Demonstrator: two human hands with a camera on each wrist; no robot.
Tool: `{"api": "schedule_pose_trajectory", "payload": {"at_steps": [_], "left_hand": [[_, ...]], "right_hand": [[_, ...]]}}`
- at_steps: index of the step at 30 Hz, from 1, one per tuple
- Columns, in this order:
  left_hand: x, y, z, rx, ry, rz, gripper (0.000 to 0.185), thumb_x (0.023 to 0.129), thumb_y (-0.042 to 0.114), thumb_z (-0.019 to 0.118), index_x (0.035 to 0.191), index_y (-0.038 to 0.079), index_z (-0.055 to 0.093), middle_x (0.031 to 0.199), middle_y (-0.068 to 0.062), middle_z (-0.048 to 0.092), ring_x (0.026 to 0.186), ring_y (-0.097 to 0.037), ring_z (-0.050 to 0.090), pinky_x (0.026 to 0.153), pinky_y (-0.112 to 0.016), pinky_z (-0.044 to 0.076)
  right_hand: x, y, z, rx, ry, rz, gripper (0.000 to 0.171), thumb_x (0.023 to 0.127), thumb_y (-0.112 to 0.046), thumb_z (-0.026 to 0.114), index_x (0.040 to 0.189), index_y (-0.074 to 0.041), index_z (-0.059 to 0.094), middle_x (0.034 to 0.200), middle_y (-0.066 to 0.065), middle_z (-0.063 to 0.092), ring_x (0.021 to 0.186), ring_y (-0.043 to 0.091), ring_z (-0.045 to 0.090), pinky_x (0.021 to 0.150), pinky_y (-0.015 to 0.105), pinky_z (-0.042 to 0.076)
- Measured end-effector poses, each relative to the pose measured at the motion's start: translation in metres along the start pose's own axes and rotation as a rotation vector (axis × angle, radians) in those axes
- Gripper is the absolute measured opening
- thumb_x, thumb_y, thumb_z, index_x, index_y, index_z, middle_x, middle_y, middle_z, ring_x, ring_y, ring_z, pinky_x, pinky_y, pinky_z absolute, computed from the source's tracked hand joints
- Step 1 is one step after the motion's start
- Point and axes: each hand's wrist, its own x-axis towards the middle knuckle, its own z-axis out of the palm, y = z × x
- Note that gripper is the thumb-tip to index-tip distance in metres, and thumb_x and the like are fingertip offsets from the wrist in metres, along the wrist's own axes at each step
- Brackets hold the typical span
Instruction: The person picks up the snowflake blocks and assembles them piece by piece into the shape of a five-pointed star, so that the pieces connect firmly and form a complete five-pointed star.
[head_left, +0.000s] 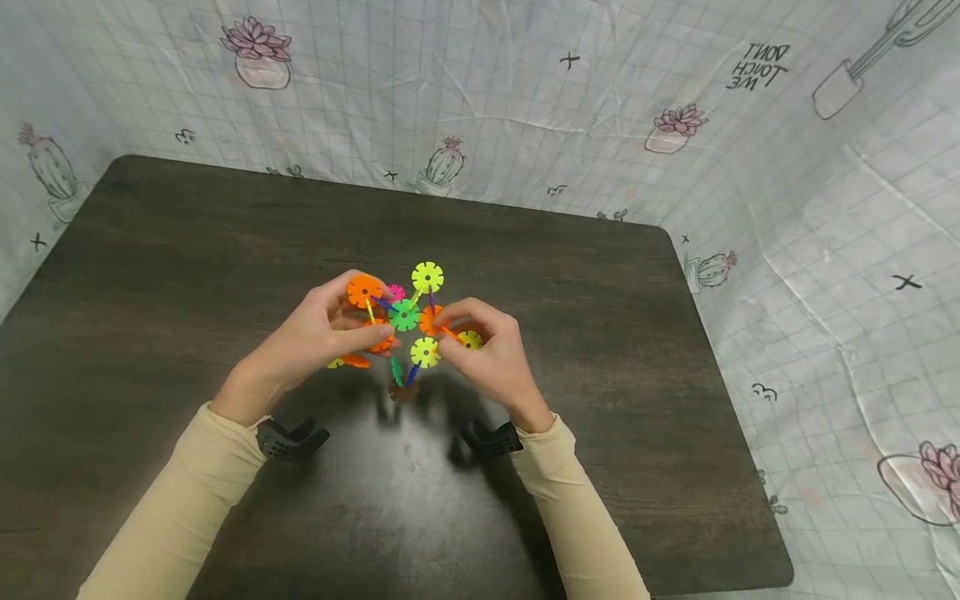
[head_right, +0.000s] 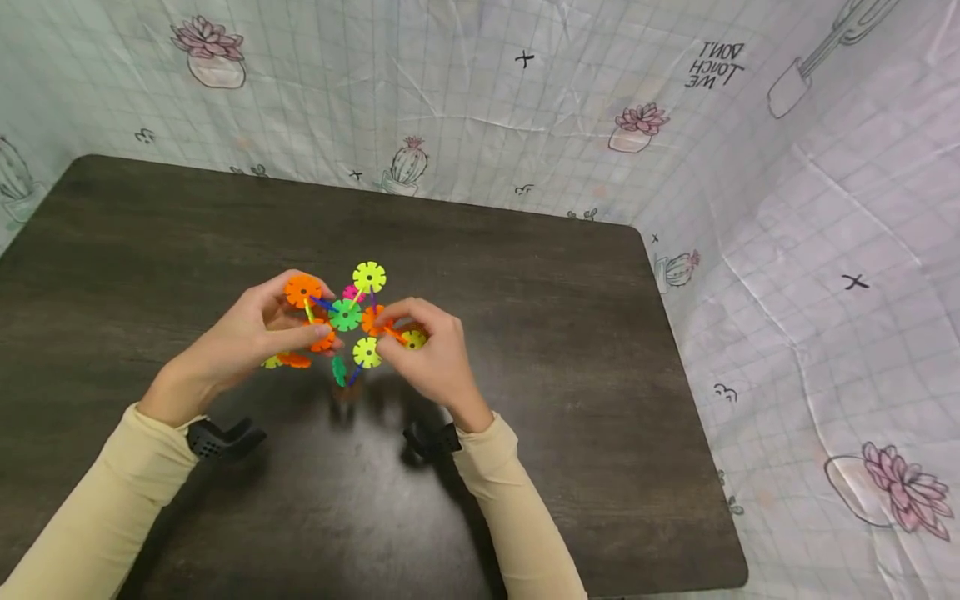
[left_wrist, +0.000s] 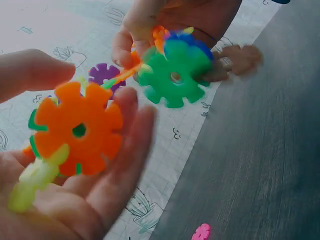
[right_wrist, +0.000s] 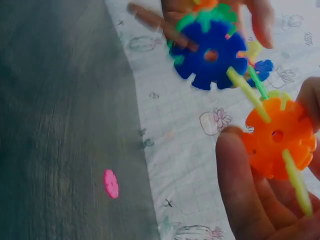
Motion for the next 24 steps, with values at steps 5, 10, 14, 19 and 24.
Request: {"api": "schedule_pose_trajectory", "payload": {"at_steps": [5,10,14,19,24], "left_hand": [[-0.001,0.001,0.001,0.039,0.019,-0.013,0.039,0.083,0.015,0.072,0.113,0.007,0.048,0.098,-0.017,0.063,0.084,-0.033,0.07,0.07,-0.044,0.058],[-0.001,-0.001,0.001,0.035,0.039,0.007,0.037,0.083,0.012,0.072,0.111,0.006,0.048,0.095,-0.015,0.063,0.081,-0.03,0.07,0.07,-0.043,0.058],[0.003,0.001,0.005,0.03,0.008,-0.001,0.038,0.083,0.011,0.072,0.111,0.007,0.048,0.093,-0.014,0.063,0.079,-0.026,0.071,0.068,-0.044,0.058],[0.003,0.002,0.006,0.029,0.013,-0.013,0.037,0.083,0.01,0.072,0.111,0.007,0.048,0.093,-0.014,0.063,0.081,-0.026,0.071,0.068,-0.046,0.058],[0.002,0.003,0.006,0.037,0.018,-0.033,0.036,0.083,0.009,0.072,0.11,0.007,0.048,0.092,-0.016,0.063,0.081,-0.03,0.071,0.066,-0.048,0.057]], "right_hand": [[0.0,0.0,-0.004,0.07,-0.073,0.09,0.013,0.079,0.009,0.058,0.089,0.004,0.064,0.088,0.017,0.065,0.074,0.03,0.063,0.066,0.03,0.053],[0.001,0.005,-0.004,0.12,-0.087,0.092,0.011,0.079,0.008,0.06,0.088,0.002,0.065,0.087,0.016,0.065,0.076,0.03,0.063,0.072,0.036,0.055],[-0.005,0.023,-0.005,0.163,-0.05,0.121,0.011,0.08,0.002,0.064,0.086,-0.007,0.067,0.087,0.01,0.066,0.076,0.026,0.064,0.071,0.04,0.056],[-0.006,0.033,-0.005,0.231,-0.064,0.184,0.01,0.079,0.0,0.066,0.085,-0.007,0.068,0.088,0.01,0.068,0.076,0.028,0.067,0.067,0.038,0.057],[-0.007,0.036,-0.004,0.307,-0.084,0.216,0.009,0.078,0.003,0.066,0.086,-0.002,0.066,0.088,0.012,0.067,0.075,0.029,0.068,0.066,0.036,0.057]]}}
